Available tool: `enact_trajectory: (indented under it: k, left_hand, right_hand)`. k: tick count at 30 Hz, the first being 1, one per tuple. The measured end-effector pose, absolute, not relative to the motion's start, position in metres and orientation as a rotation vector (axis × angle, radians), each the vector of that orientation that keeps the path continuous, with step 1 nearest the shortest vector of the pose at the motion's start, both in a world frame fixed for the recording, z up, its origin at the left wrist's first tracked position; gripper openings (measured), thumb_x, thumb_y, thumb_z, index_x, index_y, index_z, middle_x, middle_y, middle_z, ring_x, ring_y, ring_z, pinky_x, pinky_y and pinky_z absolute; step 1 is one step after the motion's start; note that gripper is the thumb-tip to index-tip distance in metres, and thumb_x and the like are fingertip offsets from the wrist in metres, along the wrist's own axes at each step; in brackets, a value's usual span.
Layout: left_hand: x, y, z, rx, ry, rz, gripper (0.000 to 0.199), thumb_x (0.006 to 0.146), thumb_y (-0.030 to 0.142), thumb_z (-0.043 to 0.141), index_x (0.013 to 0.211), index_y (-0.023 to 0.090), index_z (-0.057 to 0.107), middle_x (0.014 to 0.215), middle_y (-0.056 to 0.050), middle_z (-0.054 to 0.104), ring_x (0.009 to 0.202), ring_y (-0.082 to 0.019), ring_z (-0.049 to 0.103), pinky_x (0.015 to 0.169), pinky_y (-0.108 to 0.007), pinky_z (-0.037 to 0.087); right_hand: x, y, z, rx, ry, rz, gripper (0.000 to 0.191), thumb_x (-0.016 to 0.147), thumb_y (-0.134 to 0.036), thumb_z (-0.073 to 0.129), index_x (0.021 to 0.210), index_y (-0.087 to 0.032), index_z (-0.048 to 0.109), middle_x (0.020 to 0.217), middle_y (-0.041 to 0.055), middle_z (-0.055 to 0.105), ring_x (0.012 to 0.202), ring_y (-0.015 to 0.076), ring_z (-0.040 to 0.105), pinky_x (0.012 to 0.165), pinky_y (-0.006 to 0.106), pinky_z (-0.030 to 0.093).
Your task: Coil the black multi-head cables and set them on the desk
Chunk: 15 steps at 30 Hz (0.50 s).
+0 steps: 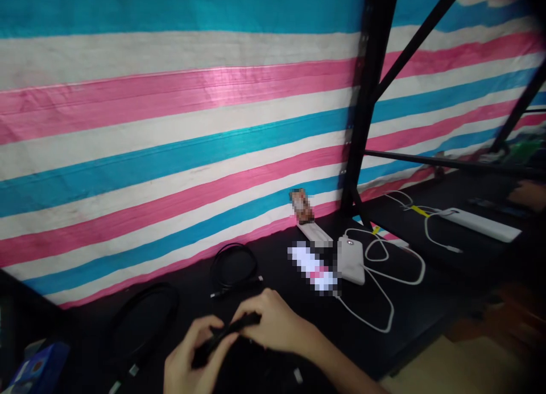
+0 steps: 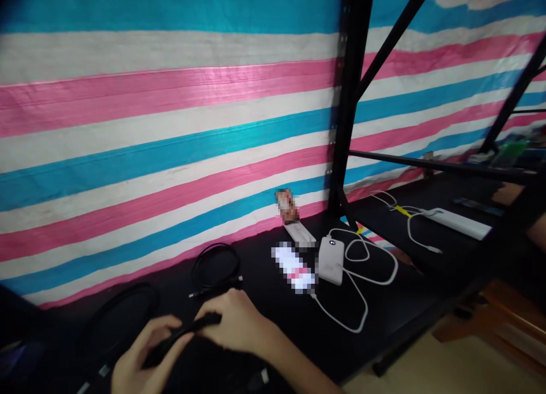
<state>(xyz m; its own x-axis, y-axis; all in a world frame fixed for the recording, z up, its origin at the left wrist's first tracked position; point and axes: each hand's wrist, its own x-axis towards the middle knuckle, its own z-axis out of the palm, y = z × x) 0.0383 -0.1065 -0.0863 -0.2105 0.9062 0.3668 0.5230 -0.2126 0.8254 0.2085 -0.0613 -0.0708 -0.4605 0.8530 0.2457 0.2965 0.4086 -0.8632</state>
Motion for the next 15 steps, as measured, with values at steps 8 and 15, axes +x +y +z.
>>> enact_trajectory:
  k: [8,15]
  left_hand:
    - [0.023,-0.052,-0.183,1.192,1.605,1.737,0.051,0.061,0.058,0.068,0.090,0.018,0.056,0.083,-0.005,0.062,0.084,-0.022,0.061,0.082,-0.036,0.048]
    - [0.034,-0.055,-0.182,1.094,1.476,1.604,0.045,0.065,0.054,0.069,0.090,0.018,0.055,0.083,-0.007,0.067,0.086,-0.024,0.064,0.086,-0.038,0.047]
  right_hand:
    - [0.199,0.015,-0.124,-0.786,-1.171,1.336,0.036,0.078,-0.051,0.060,0.075,-0.015,0.062,0.032,-0.0108,0.034,0.024,0.0038,0.026,0.028,0.017,0.015]
    - [0.169,0.008,-0.153,-0.768,-1.079,1.515,0.052,0.078,-0.071,0.042,0.077,-0.020,0.049,0.038,-0.0131,0.025,0.030,0.0047,0.019,0.033,0.018,0.021]
